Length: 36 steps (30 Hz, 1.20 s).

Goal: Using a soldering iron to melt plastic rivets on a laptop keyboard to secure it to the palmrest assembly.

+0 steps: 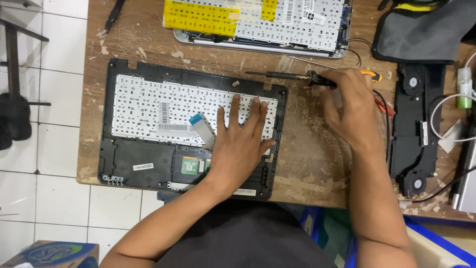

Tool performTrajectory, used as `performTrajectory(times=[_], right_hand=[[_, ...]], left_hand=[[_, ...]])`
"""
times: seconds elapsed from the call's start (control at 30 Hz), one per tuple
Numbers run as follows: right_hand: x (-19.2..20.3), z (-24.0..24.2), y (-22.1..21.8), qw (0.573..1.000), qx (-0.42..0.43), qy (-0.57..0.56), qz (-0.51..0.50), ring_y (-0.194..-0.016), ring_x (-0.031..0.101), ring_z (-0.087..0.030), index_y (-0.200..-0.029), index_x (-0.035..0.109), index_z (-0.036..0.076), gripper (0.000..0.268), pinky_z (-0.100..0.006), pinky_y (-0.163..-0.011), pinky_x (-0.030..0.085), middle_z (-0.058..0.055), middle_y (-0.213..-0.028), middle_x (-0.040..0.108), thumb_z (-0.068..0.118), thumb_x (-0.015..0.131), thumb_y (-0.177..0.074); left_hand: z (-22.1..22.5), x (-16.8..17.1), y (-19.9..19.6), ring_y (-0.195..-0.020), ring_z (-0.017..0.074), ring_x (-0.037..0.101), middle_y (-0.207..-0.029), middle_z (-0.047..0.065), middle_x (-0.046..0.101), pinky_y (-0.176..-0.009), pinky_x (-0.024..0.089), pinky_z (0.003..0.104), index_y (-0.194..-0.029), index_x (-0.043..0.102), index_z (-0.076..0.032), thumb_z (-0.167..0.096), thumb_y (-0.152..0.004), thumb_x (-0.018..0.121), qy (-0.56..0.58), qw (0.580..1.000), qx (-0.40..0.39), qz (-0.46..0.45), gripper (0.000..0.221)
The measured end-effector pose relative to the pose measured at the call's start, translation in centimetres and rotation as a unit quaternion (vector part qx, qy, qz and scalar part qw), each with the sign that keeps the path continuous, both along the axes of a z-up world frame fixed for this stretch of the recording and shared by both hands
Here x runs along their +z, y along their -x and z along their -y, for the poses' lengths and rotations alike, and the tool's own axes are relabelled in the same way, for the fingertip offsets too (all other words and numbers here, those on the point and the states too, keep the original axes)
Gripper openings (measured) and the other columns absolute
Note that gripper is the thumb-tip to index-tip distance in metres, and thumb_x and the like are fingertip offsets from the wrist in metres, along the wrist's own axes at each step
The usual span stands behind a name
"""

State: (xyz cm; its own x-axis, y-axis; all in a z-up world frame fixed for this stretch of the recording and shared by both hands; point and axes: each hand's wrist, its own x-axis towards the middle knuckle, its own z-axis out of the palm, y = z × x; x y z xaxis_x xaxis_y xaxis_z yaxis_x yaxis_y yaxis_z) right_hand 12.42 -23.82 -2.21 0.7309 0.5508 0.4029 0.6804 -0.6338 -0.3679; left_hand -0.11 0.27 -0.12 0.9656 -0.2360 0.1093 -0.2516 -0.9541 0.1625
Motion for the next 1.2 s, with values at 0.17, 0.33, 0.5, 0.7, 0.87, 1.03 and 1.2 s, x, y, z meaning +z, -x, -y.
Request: performTrajectory(times=[0.17,0.33,0.5,0.7,0.87,1.03,1.2], right_hand=[[0.8,-0.1,0.1,0.999,0.017,0.009,0.028,-0.092,0.067,-0.032,-0.119,0.076,0.005,0.022,-0.039,-0.089,0.043,-0.008,-0.102,0.070,0.007,0.086,-0.099],[2.4,-0.2,0.7,0.995,0.036,0.080,0.050,-0.102,0.065,-0.030,-0.119,0.071,-0.001,0.020,-0.041,-0.090,0.033,-0.013,-0.114,0.070,-0.006,0.080,-0.102],[2.7,0.0,0.6,0.987,0.059,0.114,0.101,-0.097,0.062,-0.030,-0.130,0.071,0.004,0.028,-0.044,-0.092,0.030,-0.013,-0.118,0.069,-0.009,0.078,-0.106],[2.3,0.2,0.5,0.982,0.045,0.137,0.124,-0.096,0.061,-0.029,-0.129,0.073,0.007,0.027,-0.044,-0.093,0.031,-0.010,-0.119,0.070,-0.003,0.079,-0.105],[2.8,-0.4,0.6,0.985,0.043,0.120,0.114,-0.097,0.062,-0.031,-0.125,0.073,0.007,0.023,-0.045,-0.091,0.030,-0.011,-0.118,0.070,-0.005,0.073,-0.106],[3.2,-1.1,0.7,0.989,0.029,0.097,0.106,-0.099,0.061,-0.030,-0.119,0.074,0.008,0.024,-0.046,-0.089,0.030,-0.009,-0.117,0.069,-0.010,0.068,-0.104],[3.2,-1.2,0.6,0.990,0.032,0.098,0.092,-0.095,0.061,-0.029,-0.116,0.072,0.008,0.017,-0.043,-0.087,0.030,-0.010,-0.114,0.069,-0.002,0.071,-0.102]], left_hand=[[-0.2,-0.8,0.1,-0.134,0.0508,0.049,-0.139,0.022,0.059,-0.106,0.038,0.066,-0.138,0.058,0.004,-0.053,-0.095,0.061,0.012,1.000,0.013,-0.004,0.072],[-0.2,-1.4,0.4,-0.144,0.0370,0.041,-0.145,0.013,0.056,-0.119,0.035,0.048,-0.143,0.053,-0.004,-0.070,-0.097,0.048,-0.081,0.996,0.026,0.012,0.081],[-0.5,-1.0,0.4,-0.143,0.0392,0.042,-0.140,0.026,0.052,-0.119,0.038,0.048,-0.142,0.050,-0.002,-0.059,-0.099,0.057,0.002,1.000,0.031,0.002,0.072],[-0.7,-0.5,0.5,-0.143,0.0479,0.037,-0.142,0.039,0.044,-0.118,0.038,0.050,-0.147,0.048,-0.006,-0.056,-0.099,0.059,0.048,0.998,0.049,-0.008,0.071],[-0.8,-0.6,0.6,-0.144,0.0488,0.035,-0.146,0.037,0.039,-0.117,0.040,0.049,-0.149,0.044,-0.008,-0.057,-0.099,0.060,0.037,0.998,0.049,-0.009,0.073],[-0.8,-0.2,0.4,-0.143,0.0455,0.039,-0.148,0.035,0.041,-0.116,0.040,0.045,-0.147,0.049,-0.012,-0.062,-0.098,0.057,-0.001,0.999,0.044,0.004,0.071],[-0.7,-0.4,0.4,-0.140,0.0433,0.045,-0.148,0.034,0.044,-0.113,0.044,0.041,-0.149,0.050,-0.013,-0.066,-0.096,0.055,-0.031,0.998,0.048,0.016,0.075]])
